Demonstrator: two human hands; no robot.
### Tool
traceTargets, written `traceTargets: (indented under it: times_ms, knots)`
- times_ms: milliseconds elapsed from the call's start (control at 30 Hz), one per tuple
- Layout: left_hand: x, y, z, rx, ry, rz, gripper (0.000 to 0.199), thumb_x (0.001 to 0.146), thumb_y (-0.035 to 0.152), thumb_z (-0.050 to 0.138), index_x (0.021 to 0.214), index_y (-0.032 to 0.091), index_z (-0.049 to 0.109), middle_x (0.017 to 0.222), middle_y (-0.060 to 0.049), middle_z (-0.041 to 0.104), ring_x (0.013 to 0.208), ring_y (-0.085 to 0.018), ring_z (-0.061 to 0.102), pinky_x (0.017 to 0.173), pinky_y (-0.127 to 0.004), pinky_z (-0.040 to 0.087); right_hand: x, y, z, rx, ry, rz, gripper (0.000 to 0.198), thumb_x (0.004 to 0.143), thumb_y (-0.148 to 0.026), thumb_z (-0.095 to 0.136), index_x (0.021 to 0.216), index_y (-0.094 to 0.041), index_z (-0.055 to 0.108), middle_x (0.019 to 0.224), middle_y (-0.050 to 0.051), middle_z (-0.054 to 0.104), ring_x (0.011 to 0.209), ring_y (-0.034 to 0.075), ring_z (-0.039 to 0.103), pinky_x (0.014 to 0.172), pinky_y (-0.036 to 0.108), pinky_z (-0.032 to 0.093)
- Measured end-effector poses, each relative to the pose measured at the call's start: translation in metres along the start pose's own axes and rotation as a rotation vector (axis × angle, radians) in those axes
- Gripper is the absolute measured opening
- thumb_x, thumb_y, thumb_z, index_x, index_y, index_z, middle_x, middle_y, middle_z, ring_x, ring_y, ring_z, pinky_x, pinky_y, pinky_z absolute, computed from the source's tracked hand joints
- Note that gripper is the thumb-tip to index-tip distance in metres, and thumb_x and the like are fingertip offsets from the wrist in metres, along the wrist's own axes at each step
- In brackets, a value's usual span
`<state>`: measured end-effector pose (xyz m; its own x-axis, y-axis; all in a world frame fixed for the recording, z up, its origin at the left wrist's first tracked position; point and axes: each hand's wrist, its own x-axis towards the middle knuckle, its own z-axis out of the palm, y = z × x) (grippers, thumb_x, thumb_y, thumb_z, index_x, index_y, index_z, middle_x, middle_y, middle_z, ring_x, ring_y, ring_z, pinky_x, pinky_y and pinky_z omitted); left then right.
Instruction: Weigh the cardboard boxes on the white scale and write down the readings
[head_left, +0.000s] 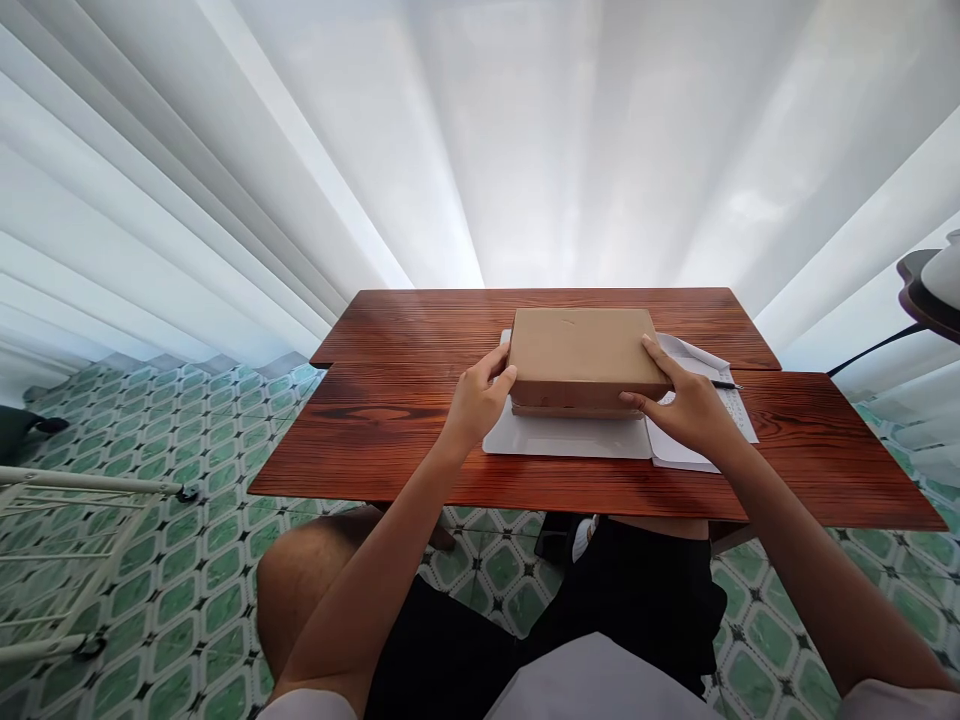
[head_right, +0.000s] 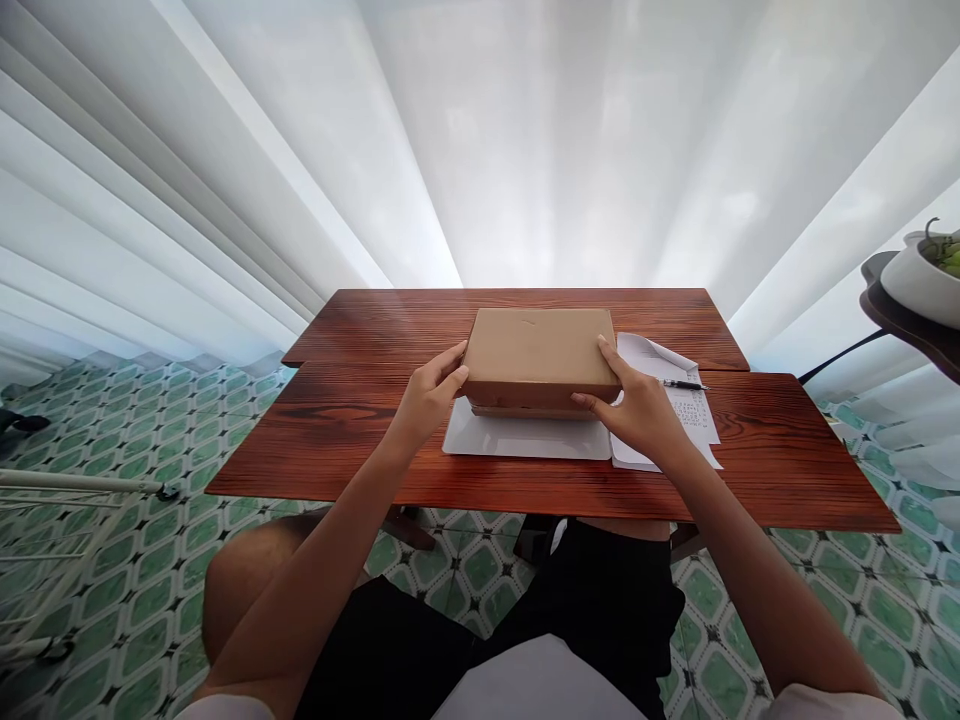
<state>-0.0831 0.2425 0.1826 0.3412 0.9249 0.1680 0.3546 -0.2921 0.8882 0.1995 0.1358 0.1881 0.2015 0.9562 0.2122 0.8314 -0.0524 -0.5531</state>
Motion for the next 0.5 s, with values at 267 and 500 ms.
traceTargets:
  times_ms: [267, 500]
  knots:
    - [-0.001, -0.002, 0.000, -0.041, -0.002, -0.001, 0.053, 0.094, 0.036, 0.050, 0.143, 0.017, 0.058, 0.143, -0.007, 0.060, 0.132, -0.026, 0.057, 0.108, -0.037, 0.050, -0.001, 0.001, 0.001, -0.085, -0.015, -0.041, 0.086, 0.087, -0.058, 0.067, 0.160, -0.025, 0.035, 0.116, 0.013, 0.074, 0.088, 0.032, 0.070, 0.074, 0.040, 0.055]
    - [-0.003, -0.003, -0.013, -0.106, 0.086, 0.030, 0.050, 0.096, 0.033, 0.050, 0.142, 0.015, 0.054, 0.134, -0.011, 0.064, 0.126, -0.023, 0.061, 0.093, -0.034, 0.058, -0.008, -0.010, -0.015, -0.371, 0.124, -0.117, 0.094, 0.089, -0.071, 0.058, 0.161, -0.020, 0.025, 0.138, 0.021, 0.061, 0.117, 0.042, 0.062, 0.083, 0.048, 0.053]
